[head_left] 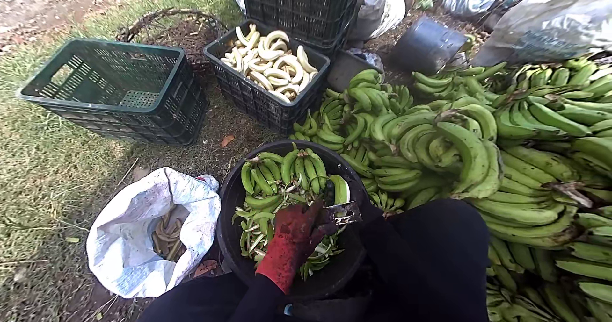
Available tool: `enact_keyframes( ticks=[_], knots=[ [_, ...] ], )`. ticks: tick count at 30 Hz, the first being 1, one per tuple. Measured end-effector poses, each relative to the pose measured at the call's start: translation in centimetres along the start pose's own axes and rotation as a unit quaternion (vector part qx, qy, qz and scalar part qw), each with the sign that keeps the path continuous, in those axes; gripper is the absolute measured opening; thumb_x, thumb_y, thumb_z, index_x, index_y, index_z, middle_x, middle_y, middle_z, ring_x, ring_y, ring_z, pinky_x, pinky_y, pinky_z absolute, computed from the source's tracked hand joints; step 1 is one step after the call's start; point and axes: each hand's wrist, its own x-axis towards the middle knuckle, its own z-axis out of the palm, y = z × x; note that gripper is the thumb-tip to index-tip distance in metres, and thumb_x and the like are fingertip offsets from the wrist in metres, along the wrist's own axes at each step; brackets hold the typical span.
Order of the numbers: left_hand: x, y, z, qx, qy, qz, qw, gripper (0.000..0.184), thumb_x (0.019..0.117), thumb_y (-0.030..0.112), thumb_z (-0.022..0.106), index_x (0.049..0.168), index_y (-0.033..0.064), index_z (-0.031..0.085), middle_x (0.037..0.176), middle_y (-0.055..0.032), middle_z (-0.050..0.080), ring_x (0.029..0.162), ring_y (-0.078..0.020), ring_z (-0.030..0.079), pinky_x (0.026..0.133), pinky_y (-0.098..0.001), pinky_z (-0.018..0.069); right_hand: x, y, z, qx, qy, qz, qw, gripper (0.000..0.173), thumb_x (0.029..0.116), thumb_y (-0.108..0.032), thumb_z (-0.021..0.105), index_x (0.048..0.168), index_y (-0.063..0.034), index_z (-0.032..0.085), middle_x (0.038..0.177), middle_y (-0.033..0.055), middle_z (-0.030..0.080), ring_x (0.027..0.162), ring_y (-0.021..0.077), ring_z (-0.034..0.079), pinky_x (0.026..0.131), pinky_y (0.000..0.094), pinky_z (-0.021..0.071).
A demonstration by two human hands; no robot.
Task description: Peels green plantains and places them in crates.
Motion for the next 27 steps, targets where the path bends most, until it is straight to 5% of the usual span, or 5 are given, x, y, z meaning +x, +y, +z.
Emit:
enact_keyframes(
  ticks=[10, 14, 18, 23, 27],
  knots=[
    [0.6, 0.0, -0.9, 0.038, 0.065, -0.007, 0.997, 0.063, 0.0955, 0.067, 0.049, 0.131, 0.0189, 0.071, 0.101, -0.0149, 0.074, 0.089, -0.0337, 0.072, 0.078, -0.0545, 0.0579, 1.0, 0.3, -0.5, -0.097, -0.088, -0.022, 0.991, 0.043, 0.1115, -0.032, 0.017, 0.112, -0.0052, 0.051, 0.071, 0.0070, 0.061, 0.054, 0.0148, 0.060, 0.051, 0.0294, 0.0534],
    [1.6, 0.0, -2.0, 0.012, -0.019, -0.132, 0.991, 0.048, 0.0988, 0.045, 0.056, 0.138, 0.0182, 0.066, 0.111, -0.0174, 0.071, 0.098, -0.0361, 0.070, 0.084, -0.0550, 0.0571, 0.0, 2.2, -1.5, -0.291, -0.097, -0.221, 0.926, 0.041, 0.1100, -0.017, 0.036, 0.141, 0.0063, 0.050, 0.130, 0.0166, 0.062, 0.115, 0.0137, 0.061, 0.100, 0.0278, 0.0497],
    [2.1, -1.8, -2.5, -0.126, -0.050, -0.253, 0.958, 0.043, 0.1093, 0.035, 0.041, 0.141, 0.0137, 0.061, 0.131, -0.0136, 0.067, 0.124, -0.0261, 0.063, 0.108, -0.0476, 0.0492, -3.5, 2.4, 1.1, -0.434, -0.123, -0.198, 0.870, 0.045, 0.1095, -0.019, 0.039, 0.148, 0.0032, 0.046, 0.148, 0.0176, 0.051, 0.133, 0.0147, 0.051, 0.113, 0.0286, 0.0407],
    [1.8, -3.3, -1.6, -0.273, -0.093, -0.408, 0.866, 0.062, 0.1061, 0.062, 0.032, 0.130, 0.0169, 0.065, 0.110, -0.0084, 0.071, 0.089, -0.0200, 0.072, 0.079, -0.0459, 0.0616, -3.4, 2.3, -1.2, -0.383, -0.263, -0.078, 0.882, 0.058, 0.1032, -0.037, 0.036, 0.153, -0.0081, 0.042, 0.115, 0.0080, 0.067, 0.085, 0.0161, 0.066, 0.074, 0.0353, 0.0585],
    [1.1, -1.8, -1.9, -0.239, -0.081, -0.271, 0.929, 0.051, 0.1080, 0.054, 0.038, 0.130, 0.0190, 0.066, 0.114, -0.0026, 0.070, 0.098, -0.0129, 0.070, 0.088, -0.0392, 0.0610, -0.9, 0.9, -3.1, -0.087, -0.212, 0.015, 0.973, 0.049, 0.1094, -0.045, 0.026, 0.123, -0.0099, 0.058, 0.078, 0.0073, 0.066, 0.059, 0.0150, 0.064, 0.051, 0.0298, 0.0569]
  ],
)
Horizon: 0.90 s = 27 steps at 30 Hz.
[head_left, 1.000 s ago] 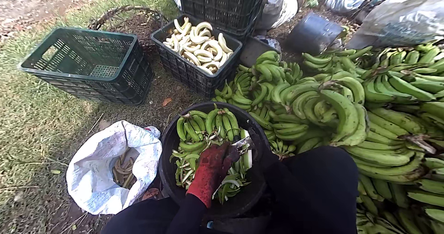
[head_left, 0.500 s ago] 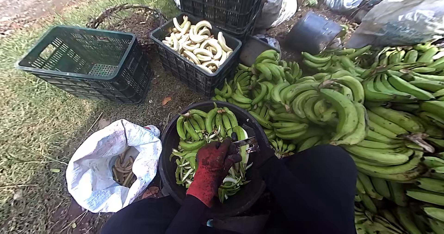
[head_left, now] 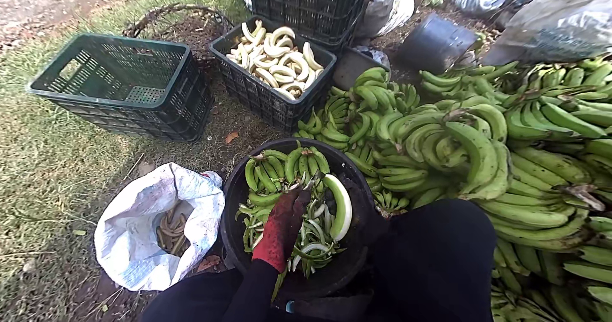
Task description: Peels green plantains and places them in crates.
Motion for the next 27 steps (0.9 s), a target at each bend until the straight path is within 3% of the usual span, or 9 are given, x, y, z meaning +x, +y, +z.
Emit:
enact_keyframes(
  ticks=[2, 5, 7, 12, 15, 19, 22, 25, 27],
  knots=[
    [-1.1, 0.1, 0.5, 0.075, -0.019, 0.131, 0.988, 0.044, 0.1071, 0.047, 0.046, 0.136, 0.0195, 0.065, 0.122, -0.0050, 0.070, 0.113, -0.0169, 0.066, 0.102, -0.0418, 0.0540, 1.9, 0.4, -4.8, 0.072, -0.121, -0.060, 0.988, 0.048, 0.1125, -0.036, 0.027, 0.144, -0.0064, 0.047, 0.113, 0.0144, 0.067, 0.089, 0.0203, 0.069, 0.076, 0.0369, 0.0604],
    [-2.1, 0.3, 1.3, 0.166, -0.014, 0.274, 0.947, 0.050, 0.0995, 0.053, 0.056, 0.135, 0.0204, 0.067, 0.107, -0.0134, 0.072, 0.097, -0.0303, 0.070, 0.085, -0.0527, 0.0575, 1.5, -2.1, -2.4, 0.089, -0.043, 0.023, 0.995, 0.048, 0.1109, -0.041, 0.025, 0.125, -0.0070, 0.056, 0.087, 0.0117, 0.067, 0.062, 0.0177, 0.066, 0.050, 0.0282, 0.0562],
    [-2.3, 0.5, 1.2, 0.196, -0.015, 0.291, 0.936, 0.053, 0.0972, 0.058, 0.056, 0.136, 0.0237, 0.067, 0.105, -0.0142, 0.072, 0.092, -0.0317, 0.070, 0.080, -0.0536, 0.0576, 2.3, -2.2, -3.2, 0.114, -0.099, 0.095, 0.984, 0.059, 0.1092, -0.049, 0.025, 0.124, -0.0019, 0.057, 0.080, 0.0130, 0.064, 0.057, 0.0191, 0.064, 0.048, 0.0289, 0.0546],
    [-2.2, 1.1, 0.5, 0.204, -0.031, 0.263, 0.943, 0.052, 0.0968, 0.056, 0.058, 0.133, 0.0206, 0.068, 0.109, -0.0160, 0.071, 0.100, -0.0348, 0.069, 0.086, -0.0559, 0.0553, 1.3, -1.9, -0.6, 0.050, -0.063, 0.161, 0.984, 0.059, 0.1098, -0.045, 0.017, 0.111, -0.0064, 0.061, 0.078, 0.0075, 0.066, 0.060, 0.0133, 0.065, 0.054, 0.0256, 0.0569],
    [-2.0, 1.3, 0.7, 0.211, 0.015, 0.213, 0.954, 0.046, 0.0951, 0.049, 0.062, 0.126, 0.0171, 0.071, 0.107, -0.0169, 0.071, 0.097, -0.0357, 0.070, 0.083, -0.0553, 0.0564, 0.7, -0.4, 1.3, -0.016, -0.007, 0.062, 0.998, 0.047, 0.1121, -0.031, 0.021, 0.109, -0.0052, 0.060, 0.078, 0.0057, 0.068, 0.064, 0.0113, 0.066, 0.060, 0.0258, 0.0583],
    [-1.4, 1.3, 1.2, 0.183, 0.109, 0.093, 0.973, 0.048, 0.0947, 0.045, 0.063, 0.129, 0.0128, 0.069, 0.110, -0.0196, 0.070, 0.097, -0.0366, 0.070, 0.085, -0.0553, 0.0571, -0.4, 2.8, 1.7, -0.136, 0.045, -0.089, 0.986, 0.041, 0.1119, -0.024, 0.030, 0.136, 0.0007, 0.052, 0.112, 0.0093, 0.066, 0.097, 0.0119, 0.065, 0.089, 0.0302, 0.0559],
    [-0.8, 1.0, 0.8, 0.089, 0.118, 0.002, 0.989, 0.046, 0.1007, 0.038, 0.059, 0.136, 0.0097, 0.063, 0.123, -0.0185, 0.066, 0.112, -0.0318, 0.066, 0.098, -0.0509, 0.0537, -1.4, 2.8, 2.7, -0.101, 0.040, -0.060, 0.992, 0.042, 0.1119, -0.025, 0.024, 0.129, -0.0033, 0.056, 0.092, 0.0049, 0.067, 0.076, 0.0089, 0.065, 0.069, 0.0243, 0.0576],
    [-0.2, -0.7, 0.3, 0.001, 0.086, -0.070, 0.994, 0.050, 0.1053, 0.052, 0.046, 0.129, 0.0118, 0.064, 0.117, -0.0112, 0.067, 0.107, -0.0215, 0.067, 0.092, -0.0456, 0.0570, -2.7, 2.3, 1.4, -0.128, -0.037, -0.067, 0.989, 0.049, 0.1100, -0.029, 0.026, 0.138, -0.0026, 0.056, 0.112, 0.0052, 0.069, 0.092, 0.0078, 0.066, 0.083, 0.0241, 0.0571],
    [-0.4, -1.2, 0.4, -0.006, 0.048, -0.099, 0.994, 0.055, 0.1044, 0.059, 0.043, 0.127, 0.0133, 0.065, 0.114, -0.0097, 0.068, 0.103, -0.0204, 0.068, 0.090, -0.0464, 0.0582, -2.5, 2.0, 0.7, -0.054, -0.031, -0.015, 0.998, 0.049, 0.1084, -0.040, 0.028, 0.125, -0.0081, 0.061, 0.089, 0.0034, 0.068, 0.066, 0.0072, 0.064, 0.058, 0.0214, 0.0557]
  ],
)
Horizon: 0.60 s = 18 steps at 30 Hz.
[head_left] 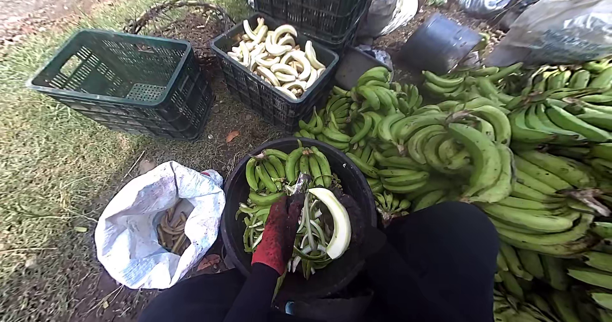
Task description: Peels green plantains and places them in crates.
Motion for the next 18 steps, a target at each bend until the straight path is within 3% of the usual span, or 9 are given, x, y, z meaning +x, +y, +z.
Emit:
enact_keyframes(
  ticks=[3, 6, 9, 11, 12, 14, 16, 17, 18],
  knots=[
    [0.0, -0.3, -0.5, 0.057, -0.069, -0.020, 0.996, 0.059, 0.1027, 0.063, 0.043, 0.124, 0.0141, 0.067, 0.113, -0.0100, 0.069, 0.105, -0.0226, 0.068, 0.093, -0.0499, 0.0570, 0.9, -1.5, -1.0, 0.063, 0.052, 0.029, 0.996, 0.055, 0.1096, -0.044, 0.021, 0.112, -0.0068, 0.061, 0.078, 0.0058, 0.065, 0.058, 0.0107, 0.062, 0.050, 0.0239, 0.0550],
    [0.1, -0.8, -0.8, 0.138, -0.139, -0.037, 0.980, 0.065, 0.1002, 0.069, 0.040, 0.120, 0.0146, 0.068, 0.111, -0.0104, 0.070, 0.104, -0.0255, 0.068, 0.093, -0.0539, 0.0543, 2.4, -1.4, -2.6, 0.138, 0.141, 0.031, 0.980, 0.052, 0.1109, -0.043, 0.022, 0.113, -0.0062, 0.059, 0.077, 0.0097, 0.066, 0.058, 0.0169, 0.065, 0.050, 0.0299, 0.0571],
    [0.0, -0.8, -1.7, 0.062, -0.110, -0.054, 0.990, 0.066, 0.0994, 0.072, 0.039, 0.120, 0.0167, 0.068, 0.106, -0.0074, 0.071, 0.091, -0.0215, 0.072, 0.082, -0.0490, 0.0608, 3.0, 2.3, -5.4, 0.163, 0.187, 0.052, 0.967, 0.050, 0.1108, -0.040, 0.023, 0.113, -0.0055, 0.059, 0.075, 0.0079, 0.063, 0.058, 0.0146, 0.063, 0.052, 0.0276, 0.0562],
    [-0.3, -0.3, -3.0, -0.038, -0.062, -0.070, 0.995, 0.061, 0.1003, 0.069, 0.042, 0.125, 0.0192, 0.066, 0.102, -0.0054, 0.072, 0.082, -0.0194, 0.073, 0.073, -0.0436, 0.0637, 2.5, 6.2, -7.3, 0.074, 0.223, 0.058, 0.970, 0.050, 0.1117, -0.037, 0.021, 0.107, -0.0049, 0.060, 0.072, 0.0066, 0.063, 0.058, 0.0128, 0.061, 0.052, 0.0273, 0.0543],
    [-0.5, 0.2, -3.8, -0.087, -0.039, -0.077, 0.992, 0.057, 0.1017, 0.066, 0.044, 0.127, 0.0192, 0.066, 0.100, -0.0049, 0.072, 0.079, -0.0188, 0.073, 0.069, -0.0407, 0.0633, 1.7, 7.4, -7.3, 0.008, 0.260, 0.075, 0.963, 0.047, 0.1116, -0.037, 0.025, 0.108, -0.0056, 0.061, 0.075, 0.0067, 0.064, 0.062, 0.0126, 0.062, 0.056, 0.0292, 0.0544],
    [-1.0, 1.1, -5.5, -0.170, -0.001, -0.076, 0.983, 0.053, 0.1045, 0.060, 0.044, 0.128, 0.0174, 0.065, 0.099, -0.0064, 0.072, 0.076, -0.0199, 0.073, 0.066, -0.0386, 0.0634, -0.2, 6.1, -4.1, -0.097, 0.356, 0.148, 0.918, 0.044, 0.1102, -0.038, 0.034, 0.128, -0.0051, 0.058, 0.106, 0.0137, 0.064, 0.089, 0.0187, 0.061, 0.078, 0.0406, 0.0522],
    [-1.5, 1.3, -7.0, -0.236, 0.035, -0.057, 0.970, 0.051, 0.1054, 0.057, 0.045, 0.127, 0.0161, 0.065, 0.097, -0.0074, 0.073, 0.073, -0.0210, 0.072, 0.062, -0.0374, 0.0630, 0.2, 4.5, -2.2, -0.110, 0.422, 0.191, 0.880, 0.047, 0.1102, -0.039, 0.038, 0.140, -0.0062, 0.053, 0.132, 0.0173, 0.060, 0.113, 0.0237, 0.060, 0.094, 0.0473, 0.0497],
    [-1.7, 1.3, -7.5, -0.262, 0.052, -0.044, 0.963, 0.050, 0.1063, 0.055, 0.045, 0.127, 0.0142, 0.066, 0.096, -0.0080, 0.073, 0.071, -0.0210, 0.072, 0.060, -0.0365, 0.0626, 1.2, 4.1, -1.8, -0.089, 0.437, 0.180, 0.877, 0.047, 0.1106, -0.037, 0.037, 0.143, -0.0057, 0.051, 0.137, 0.0184, 0.057, 0.117, 0.0256, 0.058, 0.095, 0.0493, 0.0490],
    [-1.8, 1.3, -8.0, -0.285, 0.061, -0.031, 0.956, 0.050, 0.1073, 0.053, 0.044, 0.128, 0.0126, 0.065, 0.097, -0.0086, 0.072, 0.071, -0.0211, 0.071, 0.059, -0.0358, 0.0623, 2.7, 3.4, -1.2, -0.052, 0.442, 0.148, 0.883, 0.046, 0.1106, -0.035, 0.035, 0.141, -0.0042, 0.050, 0.132, 0.0198, 0.057, 0.112, 0.0265, 0.058, 0.088, 0.0495, 0.0495]
  ],
)
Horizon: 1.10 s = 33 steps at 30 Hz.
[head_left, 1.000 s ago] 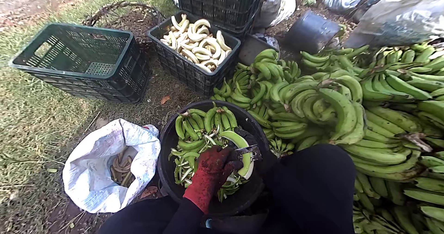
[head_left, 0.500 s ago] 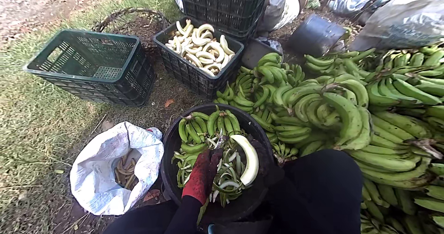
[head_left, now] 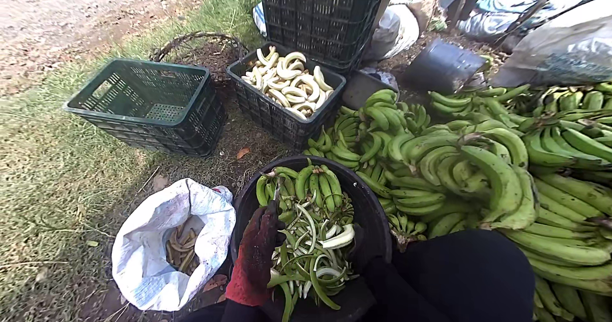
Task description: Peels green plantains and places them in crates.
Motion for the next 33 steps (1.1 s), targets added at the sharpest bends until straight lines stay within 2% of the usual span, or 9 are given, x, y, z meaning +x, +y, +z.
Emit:
enact_keyframes(
  ticks=[4, 7, 10, 14, 18, 21, 24, 28, 33],
  knots=[
    [-0.4, 0.8, -1.2, -0.042, 0.014, 0.037, 0.998, 0.048, 0.1087, 0.048, 0.042, 0.129, 0.0106, 0.064, 0.098, -0.0106, 0.072, 0.072, -0.0221, 0.071, 0.059, -0.0360, 0.0618, 2.6, -7.4, 7.5, 0.112, -0.114, -0.157, 0.975, 0.043, 0.1113, -0.030, 0.030, 0.136, -0.0020, 0.050, 0.119, 0.0169, 0.061, 0.100, 0.0200, 0.062, 0.082, 0.0386, 0.0556],
    [-0.9, 2.0, -1.9, -0.073, 0.026, 0.055, 0.995, 0.046, 0.1104, 0.043, 0.039, 0.130, 0.0085, 0.063, 0.097, -0.0102, 0.072, 0.070, -0.0202, 0.070, 0.058, -0.0333, 0.0602, 0.4, -16.8, 13.9, 0.311, -0.203, -0.096, 0.924, 0.052, 0.1063, -0.052, 0.028, 0.133, -0.0114, 0.044, 0.113, 0.0116, 0.059, 0.095, 0.0201, 0.062, 0.078, 0.0386, 0.0548],
    [-1.2, 2.9, -3.3, -0.124, 0.039, 0.079, 0.988, 0.047, 0.1122, 0.037, 0.034, 0.135, 0.0048, 0.058, 0.101, -0.0113, 0.070, 0.073, -0.0196, 0.069, 0.059, -0.0318, 0.0597, -3.1, -20.3, 17.4, 0.278, -0.253, -0.111, 0.920, 0.060, 0.1059, -0.060, 0.029, 0.135, -0.0092, 0.042, 0.114, 0.0129, 0.061, 0.096, 0.0223, 0.066, 0.081, 0.0390, 0.0564],
    [-1.6, 3.8, -4.6, -0.128, 0.090, 0.117, 0.981, 0.046, 0.1119, 0.036, 0.036, 0.140, 0.0041, 0.054, 0.102, -0.0120, 0.070, 0.074, -0.0191, 0.070, 0.063, -0.0307, 0.0607, -0.5, -12.9, 18.2, -0.028, -0.275, -0.171, 0.946, 0.041, 0.1081, -0.047, 0.039, 0.131, -0.0151, 0.050, 0.109, 0.0049, 0.064, 0.091, 0.0172, 0.066, 0.075, 0.0365, 0.0563],
    [-2.6, 4.5, -5.2, -0.125, 0.113, 0.137, 0.976, 0.044, 0.1117, 0.034, 0.038, 0.138, 0.0034, 0.055, 0.102, -0.0127, 0.071, 0.076, -0.0200, 0.070, 0.063, -0.0313, 0.0607, 3.3, -2.2, 17.3, -0.319, -0.240, -0.090, 0.912, 0.040, 0.1095, -0.039, 0.041, 0.133, -0.0087, 0.055, 0.097, 0.0074, 0.056, 0.077, 0.0183, 0.056, 0.067, 0.0376, 0.0501],
    [-2.5, 4.8, -5.4, -0.139, 0.114, 0.143, 0.973, 0.045, 0.1114, 0.035, 0.039, 0.136, 0.0017, 0.056, 0.099, -0.0119, 0.071, 0.071, -0.0177, 0.069, 0.058, -0.0281, 0.0588, 3.7, 3.8, 16.0, -0.476, -0.161, -0.091, 0.860, 0.049, 0.1056, -0.046, 0.048, 0.124, -0.0018, 0.062, 0.104, 0.0178, 0.061, 0.086, 0.0288, 0.060, 0.075, 0.0491, 0.0510],
    [-2.3, 5.0, -5.5, -0.124, 0.104, 0.142, 0.976, 0.044, 0.1113, 0.033, 0.040, 0.138, 0.0010, 0.055, 0.100, -0.0114, 0.071, 0.072, -0.0181, 0.070, 0.058, -0.0283, 0.0598, 2.2, 7.4, 16.5, -0.582, -0.118, -0.097, 0.799, 0.075, 0.0923, -0.053, 0.064, 0.146, -0.0029, 0.047, 0.131, 0.0225, 0.062, 0.119, 0.0367, 0.062, 0.099, 0.0586, 0.0499],
    [-2.0, 4.8, -5.0, -0.121, 0.089, 0.142, 0.979, 0.043, 0.1109, 0.031, 0.043, 0.140, 0.0025, 0.055, 0.098, -0.0121, 0.071, 0.071, -0.0198, 0.070, 0.055, -0.0298, 0.0595, 0.4, 10.7, 17.6, -0.722, -0.084, -0.130, 0.674, 0.109, 0.0718, -0.055, 0.079, 0.156, -0.0065, 0.030, 0.131, 0.0217, 0.062, 0.117, 0.0396, 0.063, 0.094, 0.0612, 0.0510],
    [-1.9, 4.4, -4.8, -0.119, 0.071, 0.149, 0.979, 0.040, 0.1104, 0.030, 0.044, 0.137, 0.0026, 0.056, 0.096, -0.0120, 0.070, 0.070, -0.0206, 0.068, 0.057, -0.0313, 0.0594, 1.6, 10.7, 15.9, -0.757, -0.116, -0.145, 0.626, 0.105, 0.0758, -0.050, 0.077, 0.159, -0.0114, 0.025, 0.131, 0.0203, 0.062, 0.114, 0.0404, 0.064, 0.091, 0.0611, 0.0523]
  ],
)
